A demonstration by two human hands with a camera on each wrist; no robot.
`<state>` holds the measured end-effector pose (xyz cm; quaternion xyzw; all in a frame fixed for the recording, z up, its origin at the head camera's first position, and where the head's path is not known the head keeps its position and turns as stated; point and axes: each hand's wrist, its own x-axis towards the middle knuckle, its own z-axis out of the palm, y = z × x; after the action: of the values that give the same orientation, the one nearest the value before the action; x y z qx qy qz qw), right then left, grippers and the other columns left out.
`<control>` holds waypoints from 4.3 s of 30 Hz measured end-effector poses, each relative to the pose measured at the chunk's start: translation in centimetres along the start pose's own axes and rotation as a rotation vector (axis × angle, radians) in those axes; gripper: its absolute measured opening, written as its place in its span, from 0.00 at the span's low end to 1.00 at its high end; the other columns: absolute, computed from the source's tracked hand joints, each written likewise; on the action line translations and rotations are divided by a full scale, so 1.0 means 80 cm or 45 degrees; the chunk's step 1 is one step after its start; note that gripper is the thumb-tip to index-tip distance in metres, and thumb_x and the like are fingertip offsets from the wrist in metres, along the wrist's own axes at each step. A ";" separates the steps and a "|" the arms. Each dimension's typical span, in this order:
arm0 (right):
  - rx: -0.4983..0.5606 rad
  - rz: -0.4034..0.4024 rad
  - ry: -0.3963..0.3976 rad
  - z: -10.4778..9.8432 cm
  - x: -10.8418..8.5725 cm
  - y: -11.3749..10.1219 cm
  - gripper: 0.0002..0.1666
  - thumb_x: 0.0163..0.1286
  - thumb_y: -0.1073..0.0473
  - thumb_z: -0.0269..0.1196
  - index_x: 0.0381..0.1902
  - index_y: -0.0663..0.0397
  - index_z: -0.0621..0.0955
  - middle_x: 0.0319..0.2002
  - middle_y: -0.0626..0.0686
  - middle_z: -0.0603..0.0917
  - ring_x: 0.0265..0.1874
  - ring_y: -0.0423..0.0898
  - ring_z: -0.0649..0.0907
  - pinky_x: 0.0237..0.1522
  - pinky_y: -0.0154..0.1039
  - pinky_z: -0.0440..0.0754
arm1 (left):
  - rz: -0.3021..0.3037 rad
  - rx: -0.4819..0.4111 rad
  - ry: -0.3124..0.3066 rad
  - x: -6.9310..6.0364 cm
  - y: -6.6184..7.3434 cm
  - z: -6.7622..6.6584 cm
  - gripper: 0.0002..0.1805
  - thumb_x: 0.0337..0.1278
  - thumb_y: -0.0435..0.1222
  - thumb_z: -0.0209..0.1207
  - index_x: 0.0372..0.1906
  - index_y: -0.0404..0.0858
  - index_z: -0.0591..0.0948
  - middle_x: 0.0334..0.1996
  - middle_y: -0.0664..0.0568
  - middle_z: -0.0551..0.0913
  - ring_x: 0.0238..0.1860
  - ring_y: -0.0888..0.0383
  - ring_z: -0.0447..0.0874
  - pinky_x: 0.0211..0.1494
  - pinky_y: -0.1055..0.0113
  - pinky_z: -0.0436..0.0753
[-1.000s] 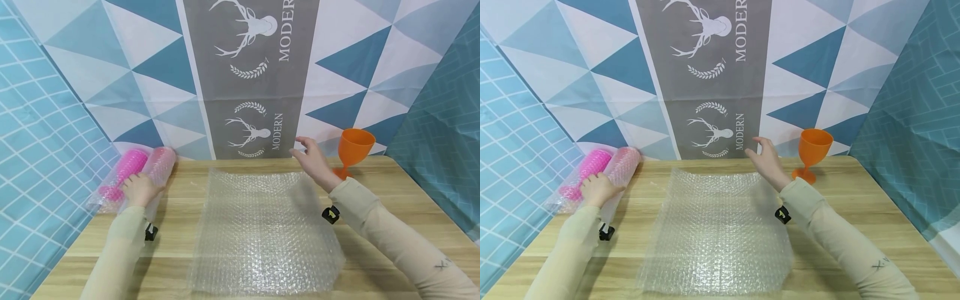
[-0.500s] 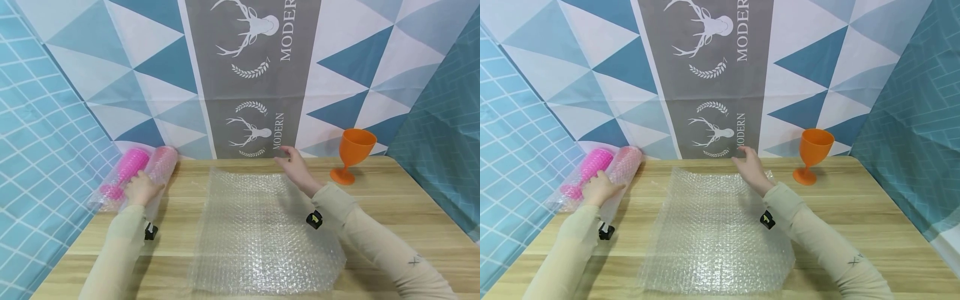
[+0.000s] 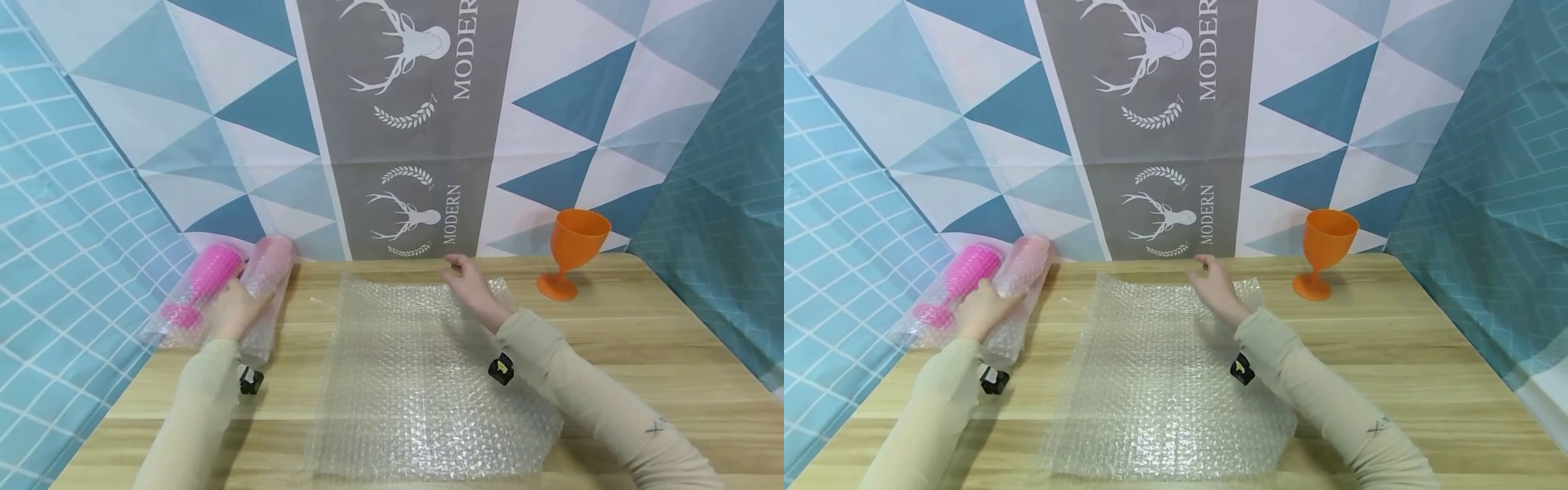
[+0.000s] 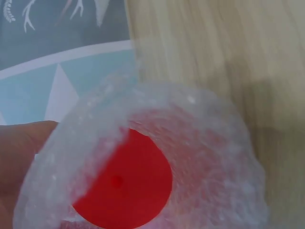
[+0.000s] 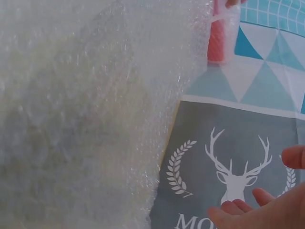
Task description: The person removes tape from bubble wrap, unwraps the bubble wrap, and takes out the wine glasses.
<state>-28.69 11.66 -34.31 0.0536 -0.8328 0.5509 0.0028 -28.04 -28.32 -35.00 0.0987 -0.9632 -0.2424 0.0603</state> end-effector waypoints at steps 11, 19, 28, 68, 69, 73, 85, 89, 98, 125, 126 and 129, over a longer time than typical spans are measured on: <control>0.113 0.064 0.013 0.009 0.002 0.007 0.31 0.65 0.56 0.52 0.63 0.64 0.62 0.64 0.62 0.63 0.64 0.56 0.62 0.65 0.48 0.60 | 0.025 -0.074 0.194 -0.005 0.032 0.000 0.48 0.55 0.56 0.50 0.66 0.24 0.48 0.56 0.22 0.62 0.54 0.28 0.64 0.54 0.37 0.67; 0.142 0.093 -0.013 0.010 0.003 0.012 0.30 0.67 0.57 0.50 0.64 0.65 0.60 0.64 0.63 0.62 0.63 0.56 0.63 0.64 0.49 0.61 | 0.033 -0.093 0.323 -0.008 0.052 -0.005 0.45 0.54 0.56 0.51 0.62 0.24 0.56 0.50 0.24 0.68 0.50 0.31 0.69 0.50 0.40 0.70; 0.206 0.141 -0.005 0.013 0.005 0.014 0.29 0.66 0.58 0.51 0.62 0.65 0.62 0.62 0.62 0.65 0.62 0.56 0.65 0.64 0.50 0.61 | 0.090 -0.099 0.326 -0.020 0.080 -0.012 0.44 0.53 0.57 0.52 0.64 0.28 0.58 0.51 0.28 0.71 0.48 0.33 0.72 0.46 0.41 0.73; 0.506 0.272 -0.111 0.028 0.013 0.011 0.29 0.69 0.61 0.47 0.64 0.68 0.58 0.62 0.67 0.64 0.61 0.61 0.66 0.62 0.52 0.64 | 0.321 -0.319 0.209 -0.062 0.160 0.008 0.41 0.49 0.58 0.55 0.62 0.36 0.63 0.48 0.39 0.78 0.43 0.44 0.78 0.42 0.51 0.78; 0.508 0.280 -0.109 0.028 0.013 0.012 0.28 0.69 0.61 0.47 0.64 0.68 0.58 0.62 0.66 0.65 0.61 0.61 0.66 0.62 0.52 0.65 | 0.316 -0.323 0.196 -0.062 0.162 0.009 0.41 0.49 0.59 0.55 0.62 0.36 0.63 0.48 0.39 0.77 0.44 0.44 0.78 0.43 0.51 0.78; 0.509 0.299 -0.106 0.030 0.011 0.011 0.28 0.69 0.60 0.47 0.64 0.67 0.58 0.61 0.65 0.66 0.61 0.60 0.67 0.62 0.51 0.65 | 0.292 -0.359 0.155 -0.064 0.169 0.009 0.42 0.48 0.60 0.55 0.63 0.38 0.63 0.51 0.39 0.76 0.46 0.44 0.77 0.45 0.51 0.77; 0.578 0.294 -0.100 0.032 0.010 0.012 0.27 0.69 0.62 0.46 0.62 0.70 0.59 0.63 0.67 0.62 0.61 0.62 0.66 0.61 0.52 0.66 | 0.342 -0.454 0.082 -0.071 0.185 0.028 0.40 0.48 0.60 0.55 0.62 0.39 0.64 0.46 0.44 0.79 0.40 0.49 0.79 0.37 0.59 0.80; 0.623 0.296 -0.113 0.031 0.009 0.013 0.28 0.69 0.63 0.46 0.63 0.70 0.57 0.64 0.67 0.60 0.62 0.63 0.65 0.62 0.53 0.65 | 0.340 -0.462 0.052 -0.074 0.188 0.036 0.41 0.48 0.60 0.55 0.62 0.39 0.64 0.49 0.43 0.77 0.45 0.49 0.78 0.44 0.56 0.79; 0.684 0.290 -0.183 0.029 0.007 0.013 0.33 0.72 0.53 0.43 0.67 0.66 0.52 0.65 0.68 0.60 0.63 0.62 0.64 0.62 0.54 0.64 | 0.324 -0.450 -0.021 -0.080 0.194 0.054 0.42 0.48 0.62 0.53 0.64 0.40 0.62 0.53 0.42 0.76 0.50 0.47 0.77 0.49 0.53 0.77; 0.872 0.290 -0.197 0.033 0.003 0.011 0.45 0.67 0.32 0.30 0.68 0.60 0.52 0.64 0.66 0.61 0.60 0.62 0.66 0.59 0.58 0.66 | 0.386 -0.545 -0.136 -0.098 0.210 0.093 0.38 0.48 0.56 0.58 0.60 0.37 0.67 0.43 0.45 0.79 0.36 0.53 0.80 0.31 0.66 0.81; 0.882 0.288 -0.193 0.033 0.003 0.011 0.44 0.68 0.32 0.31 0.68 0.59 0.52 0.64 0.65 0.60 0.61 0.62 0.66 0.59 0.59 0.65 | 0.388 -0.551 -0.144 -0.099 0.211 0.093 0.38 0.48 0.56 0.59 0.60 0.37 0.67 0.43 0.45 0.79 0.34 0.53 0.80 0.29 0.66 0.81; 0.890 0.269 -0.190 0.034 0.002 0.011 0.43 0.68 0.33 0.31 0.69 0.57 0.50 0.65 0.64 0.59 0.61 0.62 0.64 0.60 0.59 0.64 | 0.385 -0.562 -0.160 -0.101 0.213 0.096 0.39 0.47 0.57 0.59 0.60 0.37 0.67 0.42 0.45 0.79 0.33 0.54 0.80 0.28 0.67 0.81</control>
<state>-28.80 9.50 -36.16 0.0053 -0.5934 0.7938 -0.1333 -24.20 -8.36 -34.10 -0.0770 -0.8928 -0.4403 0.0561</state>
